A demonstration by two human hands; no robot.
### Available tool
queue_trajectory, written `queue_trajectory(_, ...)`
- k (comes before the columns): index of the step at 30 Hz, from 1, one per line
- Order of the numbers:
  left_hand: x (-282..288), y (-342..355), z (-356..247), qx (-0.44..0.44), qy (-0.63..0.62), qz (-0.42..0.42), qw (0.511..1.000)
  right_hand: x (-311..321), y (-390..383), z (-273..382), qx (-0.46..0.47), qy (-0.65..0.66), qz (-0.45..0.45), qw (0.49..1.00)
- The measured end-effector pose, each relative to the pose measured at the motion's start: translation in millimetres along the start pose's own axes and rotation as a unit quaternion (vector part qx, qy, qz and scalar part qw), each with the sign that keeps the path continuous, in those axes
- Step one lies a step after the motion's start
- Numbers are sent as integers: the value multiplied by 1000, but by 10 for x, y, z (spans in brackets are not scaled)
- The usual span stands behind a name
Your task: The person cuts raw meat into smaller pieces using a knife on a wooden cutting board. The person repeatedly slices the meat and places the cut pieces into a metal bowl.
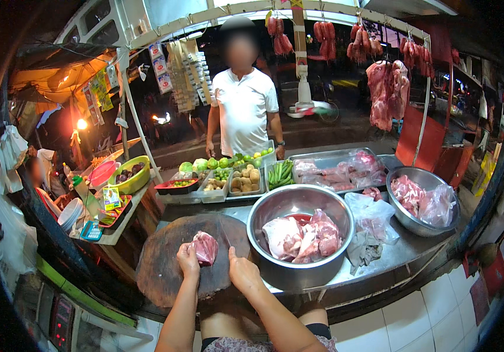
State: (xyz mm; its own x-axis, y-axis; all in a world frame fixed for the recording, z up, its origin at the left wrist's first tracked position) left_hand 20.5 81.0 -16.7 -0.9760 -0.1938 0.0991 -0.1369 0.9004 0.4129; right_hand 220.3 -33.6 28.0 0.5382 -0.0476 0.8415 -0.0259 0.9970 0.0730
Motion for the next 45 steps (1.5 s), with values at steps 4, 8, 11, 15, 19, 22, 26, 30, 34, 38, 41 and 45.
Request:
queue_trajectory(4, 26, -28, 80, 60, 9, -4, 998, -11, 8, -23, -4, 1, -8, 1000)
queue_trajectory(8, 19, -36, 21, 35, -19, 1, 999, 15, -7, -27, -2, 4, -13, 1000)
queue_trajectory(11, -4, -13, 57, 49, -46, 6, 998, 19, -40, -23, 5, -3, 5, 1000)
queue_trajectory(15, 29, 18, -46, -9, 22, -7, 1000, 41, -41, 4, 8, -3, 11, 1000)
queue_trajectory(19, 48, 27, -43, -10, 6, -10, 1000, 47, -45, 29, 20, -10, 4, 1000)
queue_trajectory(22, 91, 13, 0, 9, 56, -10, 998, 35, -44, -20, 1, -2, 13, 1000)
queue_trajectory(26, 91, 40, 60, 21, -42, 1, 999, 51, -50, -2, 14, -1, 12, 1000)
queue_trajectory(30, 20, -1, 148, 96, -127, 45, 986, 46, -47, 2, 12, -3, 27, 1000)
queue_trajectory(34, 50, -22, 149, 119, -158, 28, 980, 56, -46, -18, 8, 6, 16, 1000)
queue_trajectory(38, 133, 3, 171, 107, -159, -19, 981, 49, -30, -10, 17, 1, 6, 1000)
queue_trajectory(41, 201, 2, 209, 105, -113, -37, 987, 51, -48, -10, 18, 7, 3, 1000)
queue_trajectory(45, 247, -15, 245, 115, -112, -50, 986, 65, -55, -10, 12, 9, 8, 1000)
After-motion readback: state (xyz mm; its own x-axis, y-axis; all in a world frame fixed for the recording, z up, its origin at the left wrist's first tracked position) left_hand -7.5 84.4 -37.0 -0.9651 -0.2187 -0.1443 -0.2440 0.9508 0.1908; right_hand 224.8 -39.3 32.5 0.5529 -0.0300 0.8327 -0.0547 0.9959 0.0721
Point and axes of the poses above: each hand's wrist, its own y-axis towards the middle knuckle, its own x-axis out of the back of the hand, z = x × y, the point moved 8 cm from there along y, towards the middle knuckle, and after that the axes turned 7 degrees about z, right-handed, at the moved point
